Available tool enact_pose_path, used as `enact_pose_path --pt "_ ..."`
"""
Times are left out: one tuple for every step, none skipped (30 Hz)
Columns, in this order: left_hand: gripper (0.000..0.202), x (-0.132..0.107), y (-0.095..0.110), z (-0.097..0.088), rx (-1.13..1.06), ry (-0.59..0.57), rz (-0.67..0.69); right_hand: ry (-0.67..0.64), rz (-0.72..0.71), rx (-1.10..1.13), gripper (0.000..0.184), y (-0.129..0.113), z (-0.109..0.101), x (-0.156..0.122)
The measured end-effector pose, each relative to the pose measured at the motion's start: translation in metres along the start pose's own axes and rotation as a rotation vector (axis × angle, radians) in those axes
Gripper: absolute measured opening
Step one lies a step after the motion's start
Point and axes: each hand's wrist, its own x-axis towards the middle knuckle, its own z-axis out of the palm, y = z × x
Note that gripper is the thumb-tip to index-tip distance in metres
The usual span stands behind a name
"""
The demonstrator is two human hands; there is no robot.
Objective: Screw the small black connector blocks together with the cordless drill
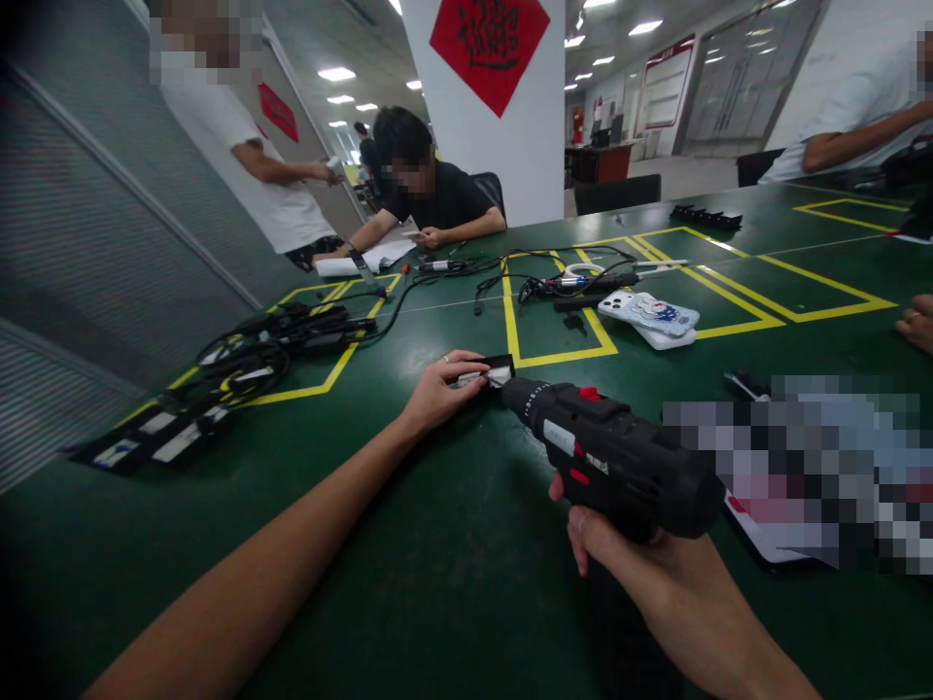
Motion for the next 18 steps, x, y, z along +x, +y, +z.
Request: enact_pose_path --pt "0.022 0.0 0.0001 0.0 0.0 0.0 0.002 -0.006 0.004 0.015 0.028 -0.0006 0.0007 0.0002" --pt "0.022 0.0001 0.0003 -0.0001 -0.001 0.001 0.004 -0.007 0.001 0.024 0.028 -0.0012 0.0013 0.0005" --pt "0.022 0.0001 0.0005 -0.0002 -0.002 0.001 0.005 -0.009 -0.003 0.026 0.028 -0.0019 0.0018 0.0008" --pt "0.022 0.0001 0.0008 -0.0002 -0.004 0.001 0.007 -0.005 -0.004 0.023 0.029 -0.0026 0.0023 0.0013" --pt "0.022 0.0001 0.001 -0.0003 -0.005 0.0 0.008 0.004 -0.007 0.02 0.029 -0.0031 0.0028 0.0019" --pt "0.022 0.0 0.0012 -0.0004 -0.006 -0.001 0.01 0.013 -0.006 0.021 0.029 -0.0035 0.0032 0.0025" --pt "0.022 0.0 0.0013 -0.0004 -0.006 0.001 0.012 0.024 -0.005 0.025 0.029 -0.0037 0.0035 0.0031" --pt "0.022 0.0 0.0013 -0.0003 -0.006 0.001 0.015 0.03 0.001 0.031 0.03 -0.0038 0.0038 0.0037" --pt "0.021 0.0001 0.0012 -0.0002 -0.005 0.003 0.019 0.033 0.007 0.037 0.031 -0.0037 0.0039 0.0041" --pt "0.021 0.0001 0.0011 -0.0001 -0.006 0.004 0.022 0.03 0.012 0.04 0.031 -0.0037 0.004 0.0043" --pt "0.02 0.0002 0.0009 0.0 -0.007 0.005 0.024 0.026 0.014 0.039 0.03 -0.0037 0.0039 0.0044" --pt "0.02 0.0004 0.0007 0.0002 -0.009 0.005 0.026 0.022 0.013 0.032 0.03 -0.0038 0.0037 0.0043" --pt "0.02 0.0005 0.0006 0.0003 -0.009 0.004 0.028 0.017 0.009 0.019 0.03 -0.0041 0.0035 0.0041" --pt "0.02 0.0007 0.0005 0.0003 -0.01 0.001 0.029 0.015 0.004 0.004 0.031 -0.0045 0.0033 0.0039" --pt "0.02 0.0008 0.0006 0.0002 -0.009 0.0 0.03 0.013 -0.004 -0.012 0.033 -0.005 0.0031 0.0037" --pt "0.02 0.0008 0.0008 -0.0001 -0.007 -0.003 0.032 0.01 -0.006 -0.03 0.035 -0.0057 0.0031 0.0034" --pt "0.02 0.0008 0.0013 -0.0005 -0.003 -0.008 0.033 0.007 -0.003 -0.047 0.036 -0.0066 0.0034 0.0031" --pt "0.02 0.0007 0.0019 -0.001 0.001 -0.015 0.035 0.0 0.004 -0.06 0.035 -0.0077 0.0039 0.0028"
